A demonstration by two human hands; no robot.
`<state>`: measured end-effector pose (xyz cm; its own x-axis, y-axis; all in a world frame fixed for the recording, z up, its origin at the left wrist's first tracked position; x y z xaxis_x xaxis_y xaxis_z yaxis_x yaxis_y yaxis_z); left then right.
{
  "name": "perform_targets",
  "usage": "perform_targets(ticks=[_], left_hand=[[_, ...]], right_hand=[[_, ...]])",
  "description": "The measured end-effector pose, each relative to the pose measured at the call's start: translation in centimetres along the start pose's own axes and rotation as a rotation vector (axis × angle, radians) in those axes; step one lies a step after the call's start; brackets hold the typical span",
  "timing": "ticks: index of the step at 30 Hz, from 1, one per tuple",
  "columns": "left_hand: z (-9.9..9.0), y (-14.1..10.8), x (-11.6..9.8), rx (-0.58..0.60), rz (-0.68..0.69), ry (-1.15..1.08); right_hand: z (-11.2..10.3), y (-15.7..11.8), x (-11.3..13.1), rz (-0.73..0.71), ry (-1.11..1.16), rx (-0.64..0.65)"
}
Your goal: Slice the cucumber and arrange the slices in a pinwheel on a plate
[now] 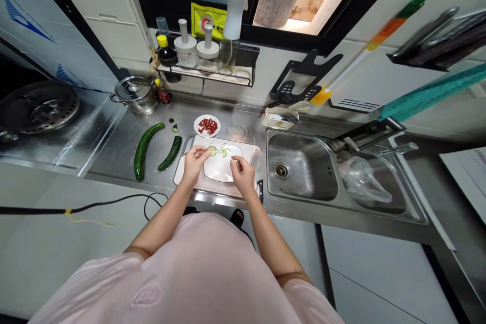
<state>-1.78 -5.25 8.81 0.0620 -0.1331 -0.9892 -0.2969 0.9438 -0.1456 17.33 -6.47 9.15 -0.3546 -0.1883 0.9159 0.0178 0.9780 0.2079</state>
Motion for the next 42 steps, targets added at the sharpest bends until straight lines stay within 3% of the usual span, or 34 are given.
perform_targets(ticks=[5,11,18,25,29,32,35,38,42], left_hand=[[1.0,-1.0,-1.3,0.069,0.028,-0.015],[1.6,-1.7,-2.1,0.104,0.073,0.063],[1.6,-2.0,-2.5,0.095,0.105,0.145],[1.6,-1.7,-1.7,0.089,0.092,0.062],[2.1,-2.0,0.0,0.139,-0.121,-0.042],[3.5,-2.9,1.2,0.368,-0.391,-0.122],[4.7,-4.0,1.3,0.611,-0.575,-0.232],[5.2,-4.4,0.7,0.718,-0.658,-0.334],[5.2,-4.3,-0.3,0.741,-0.708,-0.470]], right_hand=[[-0.6,2.1,3.7,-0.100,0.102,-0.006],[0.2,3.7,6.6,-0.212,0.068,0.206],[1.1,3.8,6.5,-0.232,0.045,0.290],[0.9,4.1,6.0,-0.144,0.155,0.239],[0.5,4.5,5.8,-0.078,0.223,0.203],[0.4,4.7,5.7,-0.066,0.264,0.190],[0.4,4.7,5.7,-0.069,0.281,0.184],[0.4,4.7,5.7,-0.069,0.284,0.187],[0.5,4.5,5.9,-0.051,0.319,0.216]])
Point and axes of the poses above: each hand's wrist, its own y-axis towards the middle knuckle, its own z-axis out of the palm, x = y × z, the point moved 5 cm from there along y, towards the middle knuckle, and after that the axes turned 14 degrees about y, right-handed, at the moved point
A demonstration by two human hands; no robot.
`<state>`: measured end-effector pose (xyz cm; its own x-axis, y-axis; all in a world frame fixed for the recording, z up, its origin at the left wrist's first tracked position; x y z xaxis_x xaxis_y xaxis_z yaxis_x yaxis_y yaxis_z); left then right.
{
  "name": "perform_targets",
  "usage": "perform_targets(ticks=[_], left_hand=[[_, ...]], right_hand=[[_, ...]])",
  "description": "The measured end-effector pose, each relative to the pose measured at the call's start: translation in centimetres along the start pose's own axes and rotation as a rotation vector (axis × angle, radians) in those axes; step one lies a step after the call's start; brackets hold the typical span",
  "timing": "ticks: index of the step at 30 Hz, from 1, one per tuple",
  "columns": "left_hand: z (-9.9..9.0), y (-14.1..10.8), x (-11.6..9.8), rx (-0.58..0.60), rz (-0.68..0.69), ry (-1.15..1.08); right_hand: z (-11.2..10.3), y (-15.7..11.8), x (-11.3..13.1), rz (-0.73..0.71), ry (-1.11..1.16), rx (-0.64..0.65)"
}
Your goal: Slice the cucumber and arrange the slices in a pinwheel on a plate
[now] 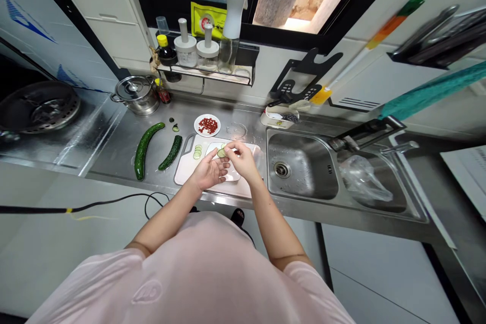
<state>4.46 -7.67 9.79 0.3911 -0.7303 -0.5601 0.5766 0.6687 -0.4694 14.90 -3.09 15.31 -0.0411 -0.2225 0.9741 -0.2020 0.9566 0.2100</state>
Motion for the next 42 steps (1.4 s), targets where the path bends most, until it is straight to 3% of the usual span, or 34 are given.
perform_targets(ticks=[8,15,22,26,42], left_hand=[[-0.7,0.0,-0.7,-0.035,0.121,-0.086],[-1.3,-1.2,-2.4,-0.198,0.331,0.162],[-1.8,-1.8,-3.8,-0.488,0.618,0.451],[-1.8,-2.0,-4.0,-0.552,0.734,0.535],[-1.7,-2.5,-4.2,-0.651,0.850,0.662]], right_hand=[[0.0,-0.1,-0.1,0.007,0.015,0.036],[-0.1,-0.3,-0.4,-0.008,-0.025,0.039],[-0.1,-0.4,-0.5,-0.002,-0.032,0.026],[-0.1,-0.5,-0.7,0.008,-0.034,0.029],[0.2,-0.6,-1.2,0.046,-0.017,0.023]])
Point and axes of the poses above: each hand's wrist, its own y-axis towards the middle knuckle, its own z-axis out of the palm, x = y × z, the point moved 5 cm from there along y, towards the middle knuckle, and after that the axes turned 14 degrees about y, right-handed, at the moved point
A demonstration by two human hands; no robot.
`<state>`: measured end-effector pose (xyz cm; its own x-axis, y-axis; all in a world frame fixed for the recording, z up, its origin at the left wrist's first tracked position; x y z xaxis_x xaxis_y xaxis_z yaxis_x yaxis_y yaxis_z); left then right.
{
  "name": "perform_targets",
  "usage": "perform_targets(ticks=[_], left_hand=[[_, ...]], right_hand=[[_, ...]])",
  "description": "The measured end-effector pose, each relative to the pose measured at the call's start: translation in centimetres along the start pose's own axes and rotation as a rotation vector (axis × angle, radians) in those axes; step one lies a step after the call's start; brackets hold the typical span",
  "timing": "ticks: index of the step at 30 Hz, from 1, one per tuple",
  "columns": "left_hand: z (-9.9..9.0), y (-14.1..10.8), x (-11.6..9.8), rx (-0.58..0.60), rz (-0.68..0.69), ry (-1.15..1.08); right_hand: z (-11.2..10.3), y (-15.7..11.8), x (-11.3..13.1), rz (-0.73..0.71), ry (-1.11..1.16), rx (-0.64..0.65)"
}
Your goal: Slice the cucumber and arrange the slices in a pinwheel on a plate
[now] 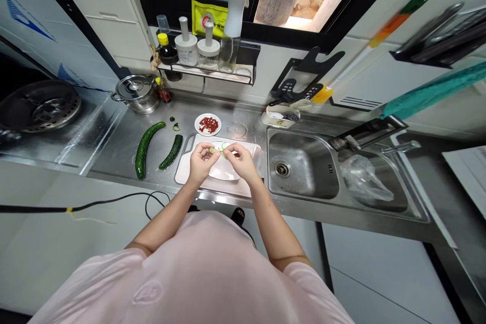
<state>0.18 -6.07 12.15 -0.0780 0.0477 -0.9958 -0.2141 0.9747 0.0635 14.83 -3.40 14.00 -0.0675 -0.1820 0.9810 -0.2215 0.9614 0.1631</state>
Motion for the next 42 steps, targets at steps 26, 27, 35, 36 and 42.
perform_targets(ticks=[26,27,35,36,42], left_hand=[[1.6,0.7,5.4,0.103,-0.200,0.055],[1.8,0.9,6.1,0.109,-0.203,0.067],[4.4,1.6,10.2,0.231,-0.229,0.215],[4.7,1.7,10.7,0.231,-0.231,0.256],[6.1,2.5,12.9,0.270,-0.221,0.591]], right_hand=[[-2.2,1.0,-5.7,0.180,0.036,0.074],[-2.5,1.0,-6.6,0.203,0.011,0.081],[-4.7,1.4,-13.1,0.333,-0.213,0.145],[-5.0,1.5,-13.5,0.341,-0.246,0.144],[-6.0,1.6,-14.9,0.367,-0.466,0.148]])
Point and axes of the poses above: each hand's wrist, its own y-axis towards the middle knuckle, its own z-axis out of the palm, x = y × z, the point moved 5 cm from there along y, towards the middle knuckle, and after that the axes turned 14 degrees about y, right-handed, at the moved point
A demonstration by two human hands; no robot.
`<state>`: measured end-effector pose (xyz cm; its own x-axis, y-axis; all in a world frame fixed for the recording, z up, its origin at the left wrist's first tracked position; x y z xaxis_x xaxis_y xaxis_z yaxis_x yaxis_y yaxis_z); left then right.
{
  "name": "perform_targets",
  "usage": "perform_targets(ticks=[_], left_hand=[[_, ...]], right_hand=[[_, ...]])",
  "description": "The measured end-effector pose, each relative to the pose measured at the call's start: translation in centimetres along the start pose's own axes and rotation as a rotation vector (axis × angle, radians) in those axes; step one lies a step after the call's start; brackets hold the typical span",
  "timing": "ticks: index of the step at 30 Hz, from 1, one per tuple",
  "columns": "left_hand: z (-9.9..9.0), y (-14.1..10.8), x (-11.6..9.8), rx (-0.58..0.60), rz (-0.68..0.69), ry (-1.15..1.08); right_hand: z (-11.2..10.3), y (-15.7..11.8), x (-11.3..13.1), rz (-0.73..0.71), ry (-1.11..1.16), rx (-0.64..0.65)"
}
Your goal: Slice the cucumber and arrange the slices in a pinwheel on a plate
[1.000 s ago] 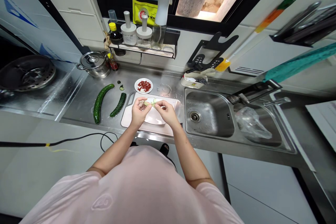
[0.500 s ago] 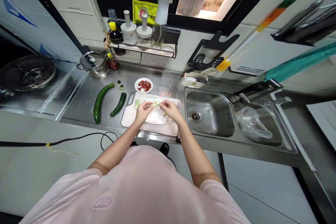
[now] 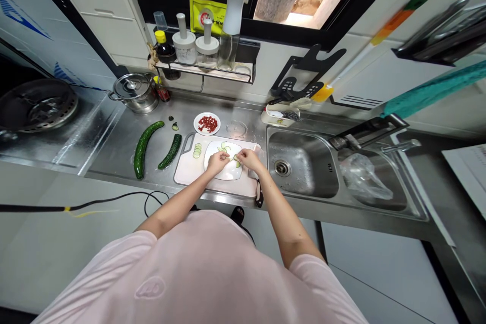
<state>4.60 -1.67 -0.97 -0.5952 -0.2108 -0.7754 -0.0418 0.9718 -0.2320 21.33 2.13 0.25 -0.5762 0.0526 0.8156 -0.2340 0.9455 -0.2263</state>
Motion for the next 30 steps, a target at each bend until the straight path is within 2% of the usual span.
perform_targets(ticks=[7,14,20,30], left_hand=[[1.3,0.8,-0.7,0.063,0.013,0.286],[2.0,1.2,-1.2,0.083,0.052,0.448],[2.2,1.0,-1.8,0.100,0.082,0.540],[1.4,0.4,-2.5,0.052,0.148,0.625]], right_hand=[[-0.2,-0.4,-0.6,0.079,-0.217,-0.024],[0.0,-1.2,-0.1,0.168,-0.387,-0.028],[0.1,-1.4,0.4,0.170,-0.438,-0.030],[0.4,-3.1,0.5,0.080,-0.432,-0.086]])
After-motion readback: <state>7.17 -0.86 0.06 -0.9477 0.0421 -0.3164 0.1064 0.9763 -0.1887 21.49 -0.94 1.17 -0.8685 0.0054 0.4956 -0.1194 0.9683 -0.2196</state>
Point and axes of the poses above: each hand's wrist, its own y-axis towards the middle knuckle, its own z-axis out of the palm, x = y × z, the point moved 5 cm from there along y, towards the middle knuckle, and after that the axes turned 14 degrees about y, right-handed, at the moved point
